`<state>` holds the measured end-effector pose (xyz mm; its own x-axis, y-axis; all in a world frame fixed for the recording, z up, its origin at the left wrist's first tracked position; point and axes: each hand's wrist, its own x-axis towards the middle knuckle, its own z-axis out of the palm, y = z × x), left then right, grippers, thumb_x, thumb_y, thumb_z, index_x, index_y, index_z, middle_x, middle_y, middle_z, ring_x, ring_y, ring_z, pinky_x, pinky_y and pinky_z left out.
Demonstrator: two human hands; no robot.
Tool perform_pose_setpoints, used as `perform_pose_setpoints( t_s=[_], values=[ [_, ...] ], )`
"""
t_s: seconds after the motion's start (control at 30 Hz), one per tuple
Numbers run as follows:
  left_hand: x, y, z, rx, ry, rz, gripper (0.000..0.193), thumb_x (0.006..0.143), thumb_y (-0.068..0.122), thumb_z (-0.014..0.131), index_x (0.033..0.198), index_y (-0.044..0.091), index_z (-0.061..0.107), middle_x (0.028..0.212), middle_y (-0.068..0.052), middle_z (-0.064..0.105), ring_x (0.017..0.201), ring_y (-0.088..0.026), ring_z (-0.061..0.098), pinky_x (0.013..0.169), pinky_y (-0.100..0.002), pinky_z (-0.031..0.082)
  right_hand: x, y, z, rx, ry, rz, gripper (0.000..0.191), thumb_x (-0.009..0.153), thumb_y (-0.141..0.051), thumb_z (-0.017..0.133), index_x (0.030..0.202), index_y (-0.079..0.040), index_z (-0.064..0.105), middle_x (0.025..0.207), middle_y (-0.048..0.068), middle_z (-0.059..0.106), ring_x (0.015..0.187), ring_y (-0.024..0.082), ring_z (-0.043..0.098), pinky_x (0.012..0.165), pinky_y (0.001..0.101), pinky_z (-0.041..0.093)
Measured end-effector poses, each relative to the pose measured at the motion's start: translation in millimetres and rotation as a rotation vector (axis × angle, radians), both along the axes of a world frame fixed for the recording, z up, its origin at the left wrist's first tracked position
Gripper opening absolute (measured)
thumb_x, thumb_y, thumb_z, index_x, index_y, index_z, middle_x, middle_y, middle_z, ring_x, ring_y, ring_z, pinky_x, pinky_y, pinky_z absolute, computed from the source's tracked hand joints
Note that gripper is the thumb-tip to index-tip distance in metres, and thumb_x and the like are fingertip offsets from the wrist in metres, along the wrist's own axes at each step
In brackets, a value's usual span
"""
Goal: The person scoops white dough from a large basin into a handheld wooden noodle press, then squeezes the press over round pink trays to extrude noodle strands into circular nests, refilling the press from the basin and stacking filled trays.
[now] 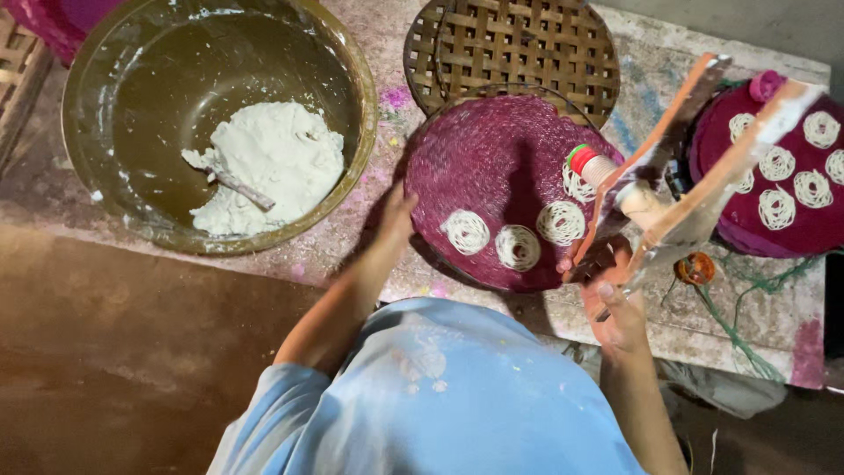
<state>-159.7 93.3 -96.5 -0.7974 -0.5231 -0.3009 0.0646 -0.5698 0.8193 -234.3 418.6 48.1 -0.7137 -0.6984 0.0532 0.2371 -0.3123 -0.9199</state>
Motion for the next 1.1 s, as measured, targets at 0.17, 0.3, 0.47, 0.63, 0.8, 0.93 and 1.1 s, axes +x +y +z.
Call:
perform_pose_setpoints(
  t_s=[0.17,0.3,0.47,0.63,0.8,0.93,1.1],
  values=[
    [45,29,26,-0.574,0.03,0.126,0.071,0.106,0.014,0.055,0.163,-0.001,0.017,0.169,-0.017,0.019,0.155,-0.033,0.024,0.124,-0.05,0.021,-3,-15,-1,0.124,0.008,0.095,0.086,0.084,-0.046,0.082,0.145,-0.004,0.038,0.123,0.017,0.056,0.113,0.027,0.057,0.098,0.0412,0.047],
    [46,5,86,-0.943,0.11,0.084,0.066,0.108,0.029,0.064,0.162,0.007,0.034,0.167,-0.01,0.031,0.157,-0.03,0.037,0.131,-0.046,0.035,-20,-33,6,0.23,-0.112,0.36,0.103,0.082,-0.069,0.073,0.149,0.001,0.039,0.121,0.017,0.06,0.109,0.025,0.061,0.093,0.0397,0.051],
    [-16,-59,138,0.431,0.92,-0.538,0.084,0.101,0.065,0.054,0.165,0.015,0.032,0.158,-0.014,0.05,0.151,-0.033,0.039,0.121,-0.046,0.039,-26,-64,27,0.444,-0.372,0.719,0.102,0.086,-0.077,0.058,0.141,0.007,0.043,0.117,0.021,0.062,0.102,0.027,0.063,0.091,0.0416,0.053],
    [-45,-48,125,0.562,1.03,-0.454,0.063,0.102,0.053,0.058,0.148,0.01,0.047,0.125,-0.008,0.059,0.125,-0.026,0.055,0.118,-0.041,0.04,-58,-81,52,0.611,-0.212,0.914,0.093,0.09,-0.077,0.042,0.136,0.003,0.051,0.112,0.019,0.065,0.102,0.027,0.065,0.092,0.043,0.057],
    [-74,-57,100,0.621,1.09,-0.267,0.029,0.103,0.039,0.053,0.115,0.013,0.054,0.104,-0.003,0.058,0.106,-0.021,0.059,0.114,-0.041,0.044,-97,-96,50,1.047,0.228,0.815,0.088,0.093,-0.074,0.018,0.108,-0.006,0.072,0.093,0.01,0.077,0.09,0.022,0.072,0.084,0.0379,0.058],
    [-72,-78,86,0.649,1.12,-0.265,0.026,0.104,0.04,0.047,0.108,0.015,0.052,0.101,-0.001,0.058,0.103,-0.02,0.059,0.112,-0.042,0.046,-90,-113,28,1.175,0.448,0.706,0.09,0.093,-0.074,0.017,0.1,-0.004,0.075,0.088,0.011,0.075,0.085,0.023,0.072,0.082,0.0383,0.058],
    [-71,-64,72,0.631,1.118,-0.177,0.029,0.104,0.043,0.044,0.106,0.015,0.052,0.099,-0.001,0.059,0.1,-0.019,0.059,0.104,-0.041,0.048,-91,-114,29,1.14,0.294,0.752,0.089,0.092,-0.075,0.021,0.098,-0.002,0.072,0.085,0.013,0.076,0.079,0.024,0.074,0.077,0.0369,0.062]
  ],
)
